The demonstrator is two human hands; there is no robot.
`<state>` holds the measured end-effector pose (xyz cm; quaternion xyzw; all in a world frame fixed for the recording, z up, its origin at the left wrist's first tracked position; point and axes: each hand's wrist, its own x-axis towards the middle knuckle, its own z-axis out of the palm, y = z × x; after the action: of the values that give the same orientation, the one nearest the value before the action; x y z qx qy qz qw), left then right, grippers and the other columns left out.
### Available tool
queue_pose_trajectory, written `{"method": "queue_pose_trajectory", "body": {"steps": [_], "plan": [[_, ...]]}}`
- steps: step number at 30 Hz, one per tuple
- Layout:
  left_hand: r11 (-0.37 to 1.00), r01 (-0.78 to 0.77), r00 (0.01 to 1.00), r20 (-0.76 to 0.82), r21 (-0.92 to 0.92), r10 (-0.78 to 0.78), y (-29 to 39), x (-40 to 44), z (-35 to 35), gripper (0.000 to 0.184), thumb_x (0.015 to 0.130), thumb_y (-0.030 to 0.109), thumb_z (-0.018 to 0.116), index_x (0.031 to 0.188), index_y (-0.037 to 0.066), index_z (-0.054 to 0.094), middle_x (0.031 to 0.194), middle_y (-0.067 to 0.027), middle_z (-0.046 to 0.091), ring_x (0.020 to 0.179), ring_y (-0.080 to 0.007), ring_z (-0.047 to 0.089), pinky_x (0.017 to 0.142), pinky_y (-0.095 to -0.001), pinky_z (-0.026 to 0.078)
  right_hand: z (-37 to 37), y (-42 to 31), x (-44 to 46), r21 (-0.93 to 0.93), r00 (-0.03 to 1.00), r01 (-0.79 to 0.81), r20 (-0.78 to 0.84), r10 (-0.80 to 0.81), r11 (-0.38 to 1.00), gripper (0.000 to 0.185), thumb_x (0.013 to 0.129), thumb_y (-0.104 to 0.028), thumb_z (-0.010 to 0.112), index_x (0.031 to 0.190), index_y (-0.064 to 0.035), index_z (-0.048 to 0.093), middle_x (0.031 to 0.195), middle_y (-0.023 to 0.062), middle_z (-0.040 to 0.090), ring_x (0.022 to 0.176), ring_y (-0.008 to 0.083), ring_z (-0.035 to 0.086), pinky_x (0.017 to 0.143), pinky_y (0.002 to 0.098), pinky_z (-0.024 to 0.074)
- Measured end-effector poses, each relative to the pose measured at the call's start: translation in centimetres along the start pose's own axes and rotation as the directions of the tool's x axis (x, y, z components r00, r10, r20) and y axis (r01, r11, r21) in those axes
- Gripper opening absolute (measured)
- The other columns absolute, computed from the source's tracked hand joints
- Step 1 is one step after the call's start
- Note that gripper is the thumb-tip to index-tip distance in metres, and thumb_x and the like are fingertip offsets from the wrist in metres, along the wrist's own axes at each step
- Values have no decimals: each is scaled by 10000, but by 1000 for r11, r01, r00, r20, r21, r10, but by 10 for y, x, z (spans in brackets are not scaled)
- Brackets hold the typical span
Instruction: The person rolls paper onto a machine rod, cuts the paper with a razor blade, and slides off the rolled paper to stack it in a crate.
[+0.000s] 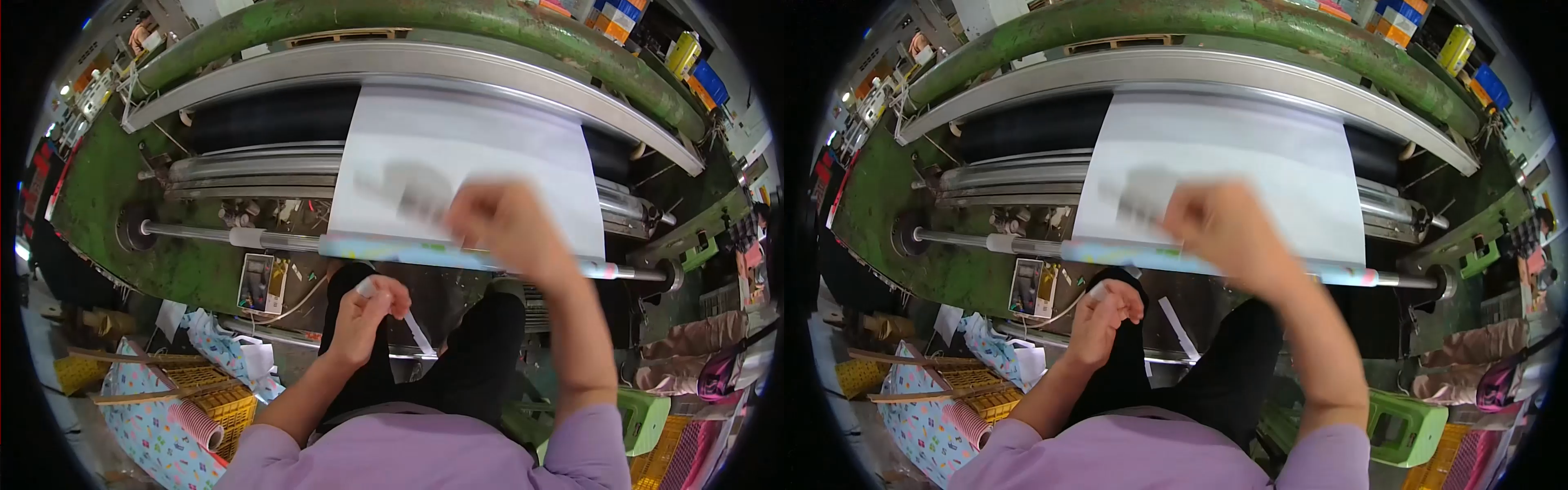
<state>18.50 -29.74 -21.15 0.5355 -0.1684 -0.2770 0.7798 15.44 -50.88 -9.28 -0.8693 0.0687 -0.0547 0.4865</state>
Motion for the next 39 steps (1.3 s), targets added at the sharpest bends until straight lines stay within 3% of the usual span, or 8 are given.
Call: {"method": "queue_pose_trajectory", "body": {"steps": [2, 4, 6, 10, 21, 27, 30, 39], "plan": [[988, -3, 1000, -30, -155, -2, -6, -5, 0, 124, 928, 99, 552, 836, 26, 594, 754, -24, 593, 715, -100, 550, 676, -247, 444, 41, 28, -36, -30, 988, -3, 156, 8, 1000, 123, 853, -78, 655, 776, 13, 624, 650, 23, 605, 609, 81, 588, 545, 241, 478], [997, 16, 999, 36, 77, -19, -20, -8, -12, 118, 918, 92, 577, 829, 18, 599, 737, -10, 586, 697, -66, 537, 646, -222, 435, 71, 57, -63, -61, 983, -10, 181, 21, 998, 102, 854, -63, 649, 793, 15, 625, 662, 20, 606, 618, 84, 594, 547, 243, 483], [981, 26, 995, 89, 191, -43, -39, -12, -18, 115, 913, 89, 589, 826, 14, 602, 728, -3, 582, 687, -49, 531, 631, -209, 430, 91, 78, -87, 426, 963, -261, 181, 201, 866, 102, 854, -70, 643, 815, 22, 623, 692, 63, 647, 671, 112, 641, 613, 271, 508], [973, 42, 986, 148, 228, -77, -81, -21, -16, 92, 913, 93, 590, 876, 11, 611, 766, -2, 598, 701, -67, 535, 669, -231, 445, 119, 114, -124, 598, 959, -277, 119, 258, 752, 76, 870, -33, 614, 844, 39, 617, 698, 52, 649, 680, 112, 646, 617, 239, 498], [623, -264, 964, 217, 736, 152, -145, -18, -51, 121, 870, 110, 619, 894, -3, 653, 719, -97, 635, 622, -147, 602, 581, -277, 463, 156, 220, -162, 176, 903, -339, -213, 372, 924, 149, 813, -124, 668, 906, -11, 643, 758, 102, 674, 678, 170, 659, 641, 287, 496], [588, -274, 962, 209, 761, 179, -150, -16, -50, 126, 861, 118, 620, 879, -3, 655, 730, -128, 643, 624, -203, 622, 582, -299, 470, 158, 219, -161, 131, 922, -298, -219, 320, 946, 60, 844, -30, 632, 865, 21, 608, 733, 63, 650, 670, 115, 630, 632, 267, 491], [574, -299, 954, 220, 762, 205, -149, -16, -51, 129, 862, 126, 620, 876, 3, 654, 728, -132, 641, 627, -215, 626, 579, -309, 471, 160, 225, -162, 98, 900, -349, -242, 363, 932, 176, 801, -165, 672, 921, -37, 658, 786, 109, 680, 686, 192, 658, 653, 303, 498], [564, -303, 953, 226, 768, 204, -147, -18, -48, 117, 847, 129, 621, 867, 18, 652, 751, -138, 633, 628, -251, 613, 585, -332, 474, 157, 220, -162, 98, 908, -347, -215, 361, 933, 128, 807, -126, 671, 891, -30, 659, 756, 96, 673, 684, 168, 655, 645, 292, 497]]}}
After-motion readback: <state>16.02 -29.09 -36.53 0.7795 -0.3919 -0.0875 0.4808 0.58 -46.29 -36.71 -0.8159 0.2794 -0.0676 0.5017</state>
